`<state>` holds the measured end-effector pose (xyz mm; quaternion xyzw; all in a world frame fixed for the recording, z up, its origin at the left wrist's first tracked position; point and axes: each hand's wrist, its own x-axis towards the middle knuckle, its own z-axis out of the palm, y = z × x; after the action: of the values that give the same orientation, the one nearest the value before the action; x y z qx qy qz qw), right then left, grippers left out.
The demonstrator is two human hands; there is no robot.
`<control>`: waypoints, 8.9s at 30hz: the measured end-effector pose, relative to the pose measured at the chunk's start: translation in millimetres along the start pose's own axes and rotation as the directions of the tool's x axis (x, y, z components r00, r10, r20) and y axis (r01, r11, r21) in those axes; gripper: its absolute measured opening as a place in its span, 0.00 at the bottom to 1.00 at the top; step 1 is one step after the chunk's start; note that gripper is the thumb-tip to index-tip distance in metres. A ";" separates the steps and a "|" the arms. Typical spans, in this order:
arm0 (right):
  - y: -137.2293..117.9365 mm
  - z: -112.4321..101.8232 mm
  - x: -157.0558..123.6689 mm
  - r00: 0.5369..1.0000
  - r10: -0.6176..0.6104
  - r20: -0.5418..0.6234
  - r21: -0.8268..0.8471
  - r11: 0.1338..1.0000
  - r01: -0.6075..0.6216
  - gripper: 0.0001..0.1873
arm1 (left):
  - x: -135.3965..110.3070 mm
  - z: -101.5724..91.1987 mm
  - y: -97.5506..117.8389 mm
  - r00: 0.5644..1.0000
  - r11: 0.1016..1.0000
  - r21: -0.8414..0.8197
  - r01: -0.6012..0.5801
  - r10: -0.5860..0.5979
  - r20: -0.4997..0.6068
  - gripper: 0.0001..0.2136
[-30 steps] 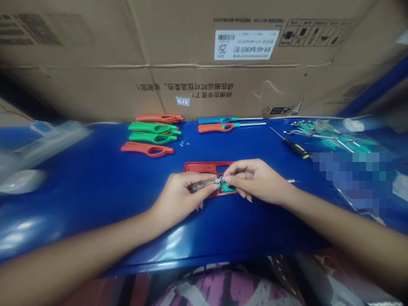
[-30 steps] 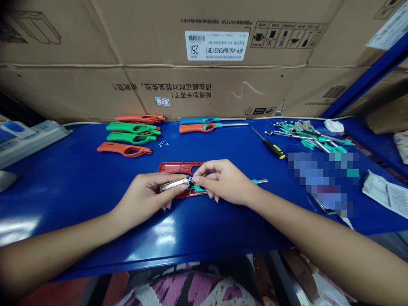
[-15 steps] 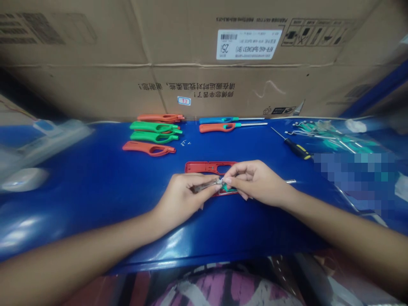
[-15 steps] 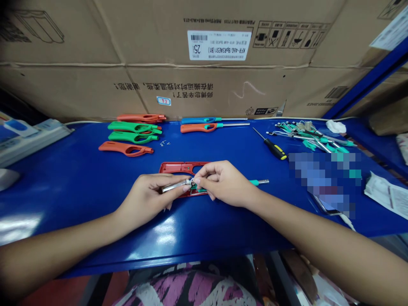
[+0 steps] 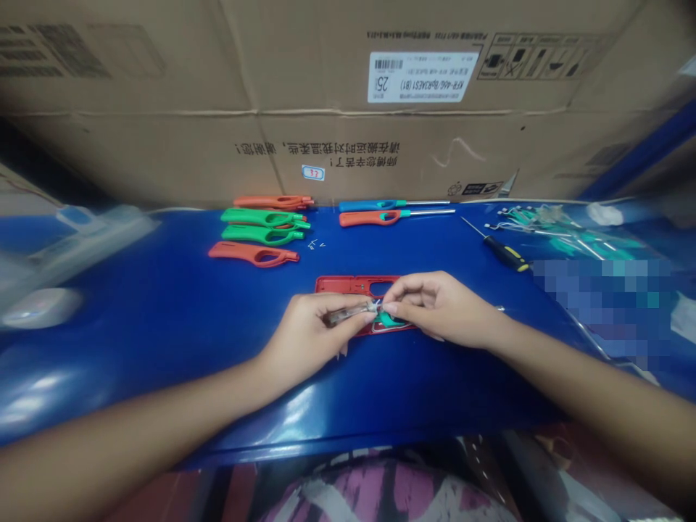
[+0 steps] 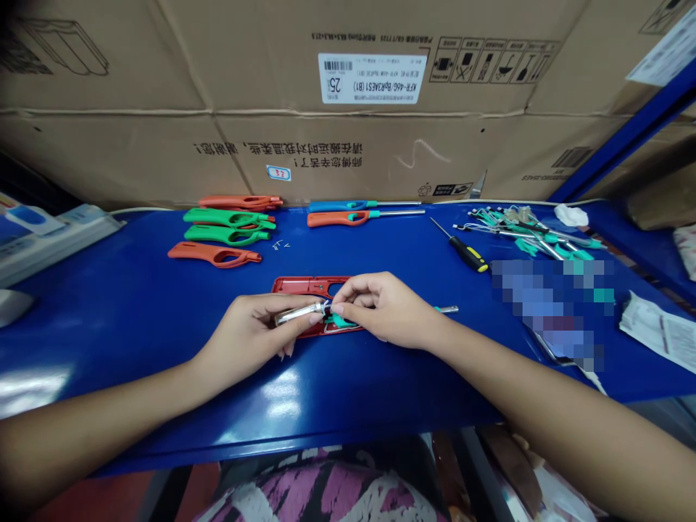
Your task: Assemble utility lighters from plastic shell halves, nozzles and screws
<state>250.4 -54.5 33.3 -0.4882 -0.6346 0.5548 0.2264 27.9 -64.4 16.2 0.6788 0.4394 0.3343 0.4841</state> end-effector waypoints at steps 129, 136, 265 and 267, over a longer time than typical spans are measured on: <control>-6.4 -9.0 -16.4 0.903 -0.352 0.246 -0.591 0.684 0.428 0.03 | -6.9 -17.6 13.8 0.834 0.529 0.647 -0.548 0.291 0.469 0.14; -1.0 -7.6 -10.6 0.945 -0.295 0.143 -0.521 0.789 0.325 0.05 | -7.0 -19.0 11.3 0.843 0.556 0.636 -0.534 0.298 0.448 0.13; 2.6 -25.0 9.9 0.941 -0.195 -0.278 -0.019 0.980 0.198 0.18 | 6.7 -46.5 23.9 0.795 0.444 0.723 -0.530 0.556 0.242 0.18; -1.2 -24.7 7.8 0.957 -0.150 -0.248 0.081 0.981 0.175 0.20 | 9.4 -47.9 20.8 0.767 0.380 0.744 -0.549 0.583 0.268 0.18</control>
<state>267.1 -35.7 39.4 -0.4859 -0.6113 0.5026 0.3709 -4.9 -41.4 51.0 0.9201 0.2901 0.2625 -0.0191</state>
